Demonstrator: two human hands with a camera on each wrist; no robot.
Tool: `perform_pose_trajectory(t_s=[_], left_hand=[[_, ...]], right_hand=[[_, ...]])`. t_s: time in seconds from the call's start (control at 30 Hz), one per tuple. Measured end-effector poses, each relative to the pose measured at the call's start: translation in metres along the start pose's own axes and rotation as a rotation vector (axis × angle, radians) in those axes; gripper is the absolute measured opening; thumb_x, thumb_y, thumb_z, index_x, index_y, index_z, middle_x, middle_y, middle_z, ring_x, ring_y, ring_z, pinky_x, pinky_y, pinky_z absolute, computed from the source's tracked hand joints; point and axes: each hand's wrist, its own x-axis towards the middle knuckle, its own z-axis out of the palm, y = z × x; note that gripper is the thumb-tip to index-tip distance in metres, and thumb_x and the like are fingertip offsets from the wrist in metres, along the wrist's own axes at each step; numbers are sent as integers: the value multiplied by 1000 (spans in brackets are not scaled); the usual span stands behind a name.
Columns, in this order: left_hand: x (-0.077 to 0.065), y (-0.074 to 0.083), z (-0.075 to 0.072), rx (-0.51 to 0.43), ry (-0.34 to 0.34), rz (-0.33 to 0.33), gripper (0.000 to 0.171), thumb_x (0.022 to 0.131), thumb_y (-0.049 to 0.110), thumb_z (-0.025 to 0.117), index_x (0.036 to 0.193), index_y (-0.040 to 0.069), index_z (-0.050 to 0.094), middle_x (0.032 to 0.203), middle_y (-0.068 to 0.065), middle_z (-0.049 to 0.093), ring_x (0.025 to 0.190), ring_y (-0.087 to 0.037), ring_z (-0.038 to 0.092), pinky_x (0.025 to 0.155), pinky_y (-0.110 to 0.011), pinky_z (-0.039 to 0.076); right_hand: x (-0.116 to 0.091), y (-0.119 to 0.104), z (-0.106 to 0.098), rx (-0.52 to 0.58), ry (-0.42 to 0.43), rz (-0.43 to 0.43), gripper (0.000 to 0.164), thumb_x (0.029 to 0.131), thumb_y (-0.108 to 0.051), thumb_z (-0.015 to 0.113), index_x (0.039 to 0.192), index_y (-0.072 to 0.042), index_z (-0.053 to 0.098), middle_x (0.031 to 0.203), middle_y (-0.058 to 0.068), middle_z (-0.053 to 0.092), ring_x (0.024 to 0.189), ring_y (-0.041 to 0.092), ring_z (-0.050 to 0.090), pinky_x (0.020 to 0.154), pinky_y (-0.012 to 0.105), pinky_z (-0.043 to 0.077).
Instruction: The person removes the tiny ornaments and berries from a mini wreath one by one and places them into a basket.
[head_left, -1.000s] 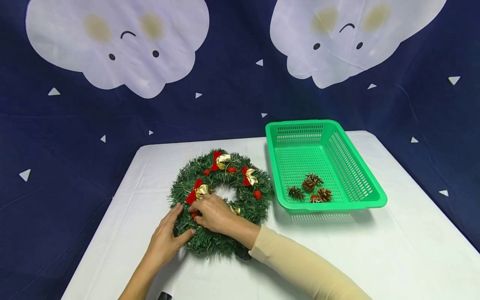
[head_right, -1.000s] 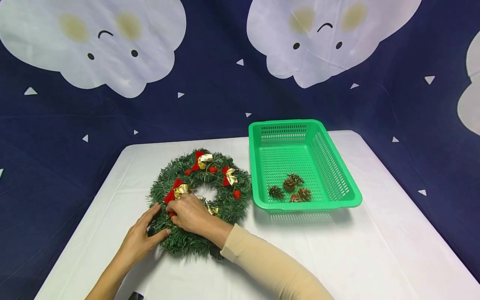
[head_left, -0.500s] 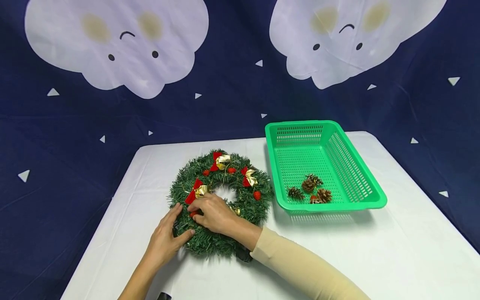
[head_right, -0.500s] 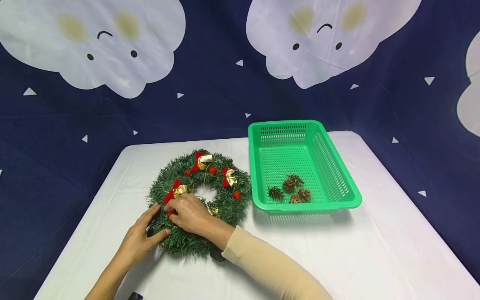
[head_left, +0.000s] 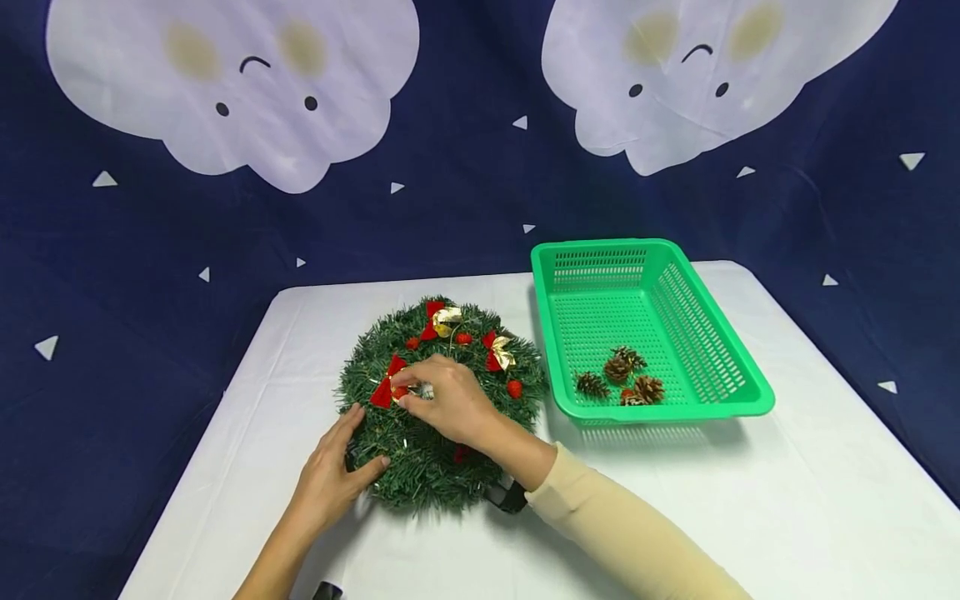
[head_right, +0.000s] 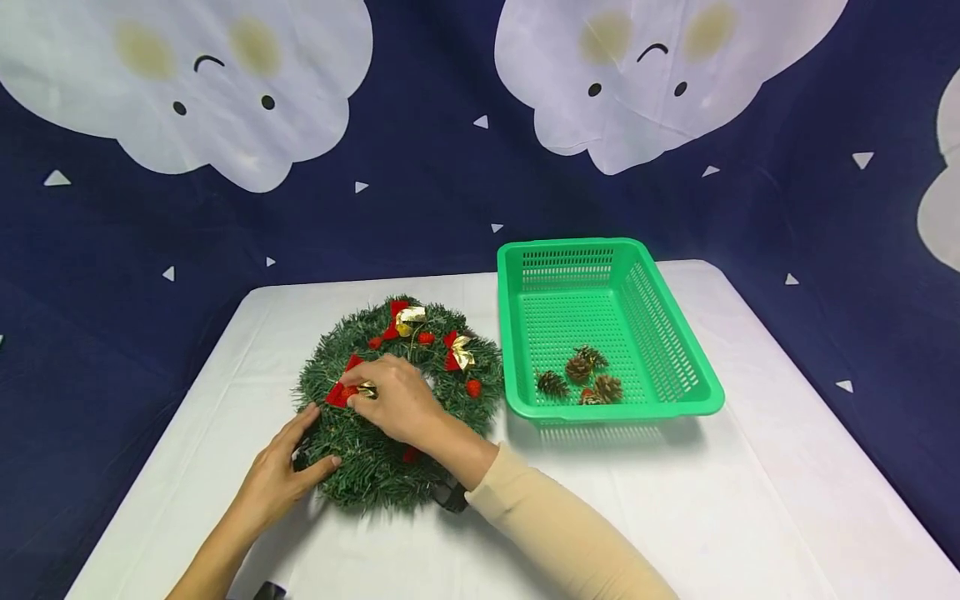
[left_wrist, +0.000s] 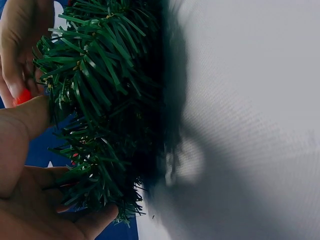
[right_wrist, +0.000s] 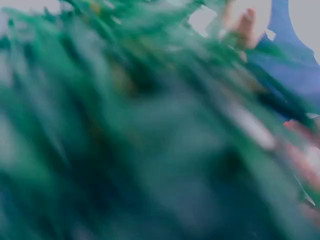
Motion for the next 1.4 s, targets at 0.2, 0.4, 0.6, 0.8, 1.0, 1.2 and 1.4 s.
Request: perform_pose_trajectory(t_s=[0.2, 0.4, 0.6, 0.8, 1.0, 1.2, 1.4], left_hand=[[0, 0, -1, -2, -3, -6, 81, 84, 33, 69, 149, 7, 27, 157, -14, 21, 140, -44, 23, 107, -67, 25], [-1, -1, 1, 2, -3, -2, 81, 84, 32, 69, 148, 6, 27, 157, -14, 22, 140, -44, 23, 107, -67, 24], [-2, -2, 2, 2, -3, 3, 81, 84, 34, 69, 148, 6, 27, 157, -14, 22, 140, -43, 23, 107, -67, 25], [-1, -2, 3, 0, 2, 15, 81, 84, 34, 69, 148, 6, 28, 157, -14, 22, 140, -43, 24, 107, -67, 25], [0, -2, 3, 7, 2, 13, 80, 84, 34, 69, 148, 6, 28, 157, -13, 22, 141, -43, 23, 107, -67, 24], [0, -2, 2, 4, 5, 15, 80, 85, 33, 69, 148, 6, 28, 157, -14, 22, 141, -43, 23, 107, -67, 25], [0, -1, 1, 9, 3, 12, 81, 85, 35, 68, 148, 6, 27, 157, -14, 22, 140, -43, 23, 107, -67, 25]], right_hand=[[-4, 6, -36, 81, 116, 66, 25, 84, -19, 71, 109, -18, 70, 107, -3, 70, 100, 17, 64, 85, 35, 53], [-12, 19, -62, 82, 206, 79, 26, 82, -17, 73, 107, -16, 70, 106, -1, 71, 102, 17, 63, 87, 38, 52], [-20, 34, -81, 92, 223, 120, 25, 82, -16, 72, 107, -14, 70, 102, 1, 73, 98, 20, 64, 86, 43, 52], [-31, 51, -102, 80, 202, 206, 24, 84, -18, 71, 108, -15, 70, 107, 3, 71, 111, 23, 61, 94, 46, 49], [-42, 67, -120, 48, 169, 293, 27, 86, -20, 69, 112, -15, 68, 112, 4, 70, 119, 25, 57, 99, 49, 46], [-48, 81, -132, 19, 172, 318, 27, 86, -20, 69, 113, -15, 67, 111, 4, 71, 119, 26, 57, 97, 49, 46], [-59, 102, -145, -43, 193, 367, 27, 87, -20, 68, 113, -13, 67, 108, 6, 72, 111, 28, 61, 89, 47, 50]])
